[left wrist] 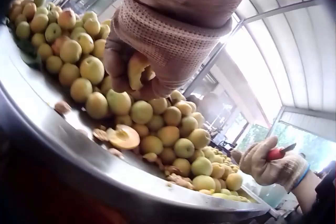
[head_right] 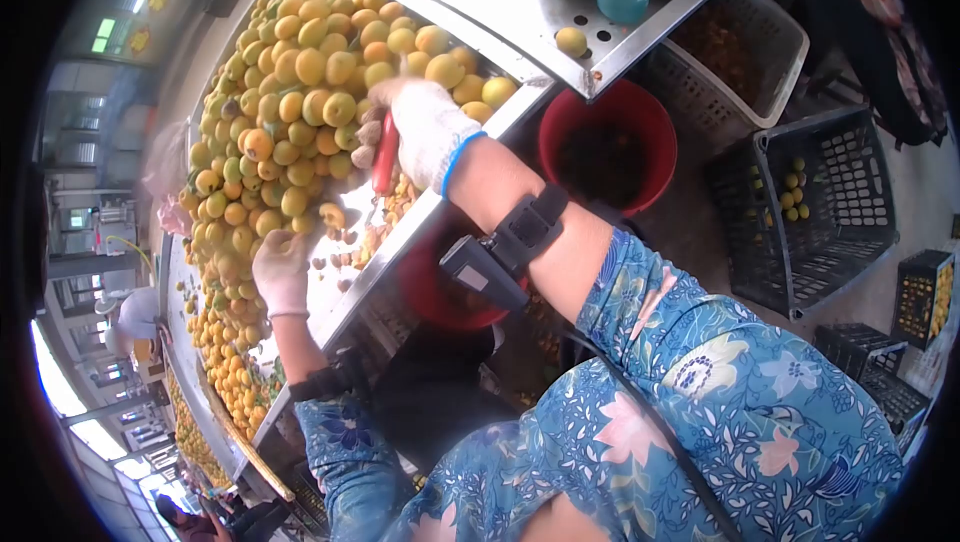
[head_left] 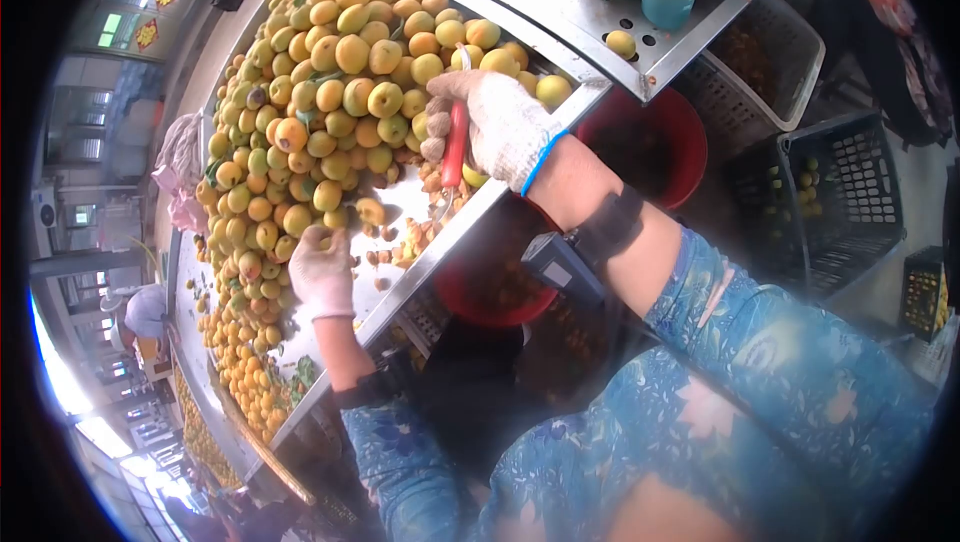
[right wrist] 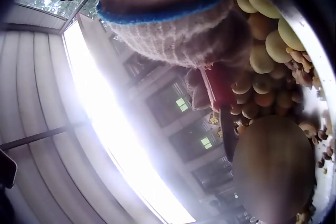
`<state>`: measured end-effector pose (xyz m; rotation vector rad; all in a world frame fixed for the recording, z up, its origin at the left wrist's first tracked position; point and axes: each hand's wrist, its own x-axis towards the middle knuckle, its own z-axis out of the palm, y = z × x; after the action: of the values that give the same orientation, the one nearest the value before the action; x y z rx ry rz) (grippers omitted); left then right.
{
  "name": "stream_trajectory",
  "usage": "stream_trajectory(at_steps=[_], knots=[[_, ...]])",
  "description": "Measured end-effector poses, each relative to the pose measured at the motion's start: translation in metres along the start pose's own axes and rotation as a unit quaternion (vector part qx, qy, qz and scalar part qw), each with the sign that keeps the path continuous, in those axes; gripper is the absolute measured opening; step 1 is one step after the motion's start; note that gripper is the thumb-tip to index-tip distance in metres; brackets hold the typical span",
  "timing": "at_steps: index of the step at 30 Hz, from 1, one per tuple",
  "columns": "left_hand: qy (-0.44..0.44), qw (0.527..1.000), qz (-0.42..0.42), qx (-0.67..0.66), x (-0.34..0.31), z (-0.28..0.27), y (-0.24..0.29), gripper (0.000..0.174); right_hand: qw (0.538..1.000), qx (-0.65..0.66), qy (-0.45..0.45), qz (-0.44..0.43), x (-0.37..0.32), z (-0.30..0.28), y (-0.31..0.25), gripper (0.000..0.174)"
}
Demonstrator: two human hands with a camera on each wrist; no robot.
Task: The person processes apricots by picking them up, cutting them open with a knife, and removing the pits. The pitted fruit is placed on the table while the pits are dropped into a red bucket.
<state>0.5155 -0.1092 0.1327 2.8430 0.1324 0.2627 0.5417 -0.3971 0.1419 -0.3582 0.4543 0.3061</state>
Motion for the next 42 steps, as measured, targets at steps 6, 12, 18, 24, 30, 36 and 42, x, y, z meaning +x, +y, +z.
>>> stream_trajectory(at_steps=[6, 12, 18, 24, 30, 36, 42], knots=[[-0.097, 0.99, -0.041, 0.096, 0.006, -0.009, -0.008, 0.057, 1.0, -0.009, -0.02, -0.004, -0.001, 0.0, 0.01, 0.011], [-0.21, 0.938, -0.035, 0.272, 0.023, 0.024, 0.075, 0.048, 1.0, 0.016, -0.011, 0.009, -0.004, 0.0, 0.008, 0.012], [-0.168, 0.957, -0.048, 0.233, 0.039, 0.019, 0.053, 0.031, 0.999, -0.026, -0.015, -0.016, -0.002, 0.003, 0.001, 0.014], [-0.07, 0.959, -0.027, 0.274, -0.025, -0.081, -0.013, 0.038, 1.0, -0.01, -0.012, -0.012, 0.003, 0.0, 0.007, 0.013], [-0.305, 0.865, -0.184, 0.354, -0.095, -0.14, -0.09, 0.046, 0.997, 0.032, 0.059, -0.027, -0.007, 0.004, 0.011, 0.013], [-0.154, 0.975, -0.061, 0.147, -0.045, -0.098, -0.046, 0.044, 1.0, -0.016, -0.021, 0.014, -0.014, 0.0, 0.055, 0.014], [-0.165, 0.961, -0.09, 0.205, 0.034, -0.002, 0.018, 0.053, 0.977, -0.209, -0.036, -0.031, -0.03, 0.019, 0.051, 0.02]])
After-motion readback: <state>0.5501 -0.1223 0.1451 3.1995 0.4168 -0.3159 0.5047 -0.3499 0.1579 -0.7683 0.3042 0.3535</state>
